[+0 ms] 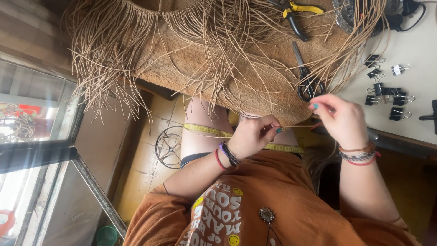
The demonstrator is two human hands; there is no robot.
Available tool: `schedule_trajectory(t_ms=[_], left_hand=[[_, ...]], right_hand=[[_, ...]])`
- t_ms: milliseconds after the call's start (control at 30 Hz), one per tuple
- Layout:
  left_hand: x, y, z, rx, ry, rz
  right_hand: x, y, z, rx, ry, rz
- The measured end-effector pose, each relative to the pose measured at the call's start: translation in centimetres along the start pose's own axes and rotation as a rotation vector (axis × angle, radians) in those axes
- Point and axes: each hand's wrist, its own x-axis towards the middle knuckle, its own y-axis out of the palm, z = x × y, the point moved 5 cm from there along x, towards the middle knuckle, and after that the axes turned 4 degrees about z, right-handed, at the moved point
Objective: The person measures and cuts thin rattan strips to a consistent length using a yellow measuring tape and scissors. They repeatedly measure, cut, and set aside the cut pieces on the work surface.
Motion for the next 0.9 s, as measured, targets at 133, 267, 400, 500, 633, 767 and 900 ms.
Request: schedule_trajectory(t_ms=[133,267,400,500,633,767,900], left_hand=[[-0.6,-0.7,-0.3,0.055,0.064,-0.076],[-0.8,-1.7,-0.3,0.015,0.035,-0.095],[-1.4,-2.6,-0.5,0.002,0.013,-0.111],[-1.8,-2.6,0.2,-0.011,0.002,-0.112],[-2.4,-3.4,-0.3,0.015,0.041,-0.142],[-3.2,-3.7,-0.2,-0.041,-0.024,-0.128],[-4.1,-4.7,-1.0,-0.157,-0.074,-0.111]], right_hand=[[0.9,1.5,-2.2,-0.381,-0.080,-0.311],[1.8,3.5,-2.6,-0.558,-0.088,-0.368],[2.0,3.0,0.1,-0.551,-0.118,-0.380],[2.8,4.7,-0.7,-0.601,-0.077,-0.331],[3.7,3.7,0.5,-0.599,0.045,-0.262],[3.9,4.2,-0.2,-0.627,0.106,-0.153],[2.4,2.3,0.5,-0.291,0.130,-0.014]])
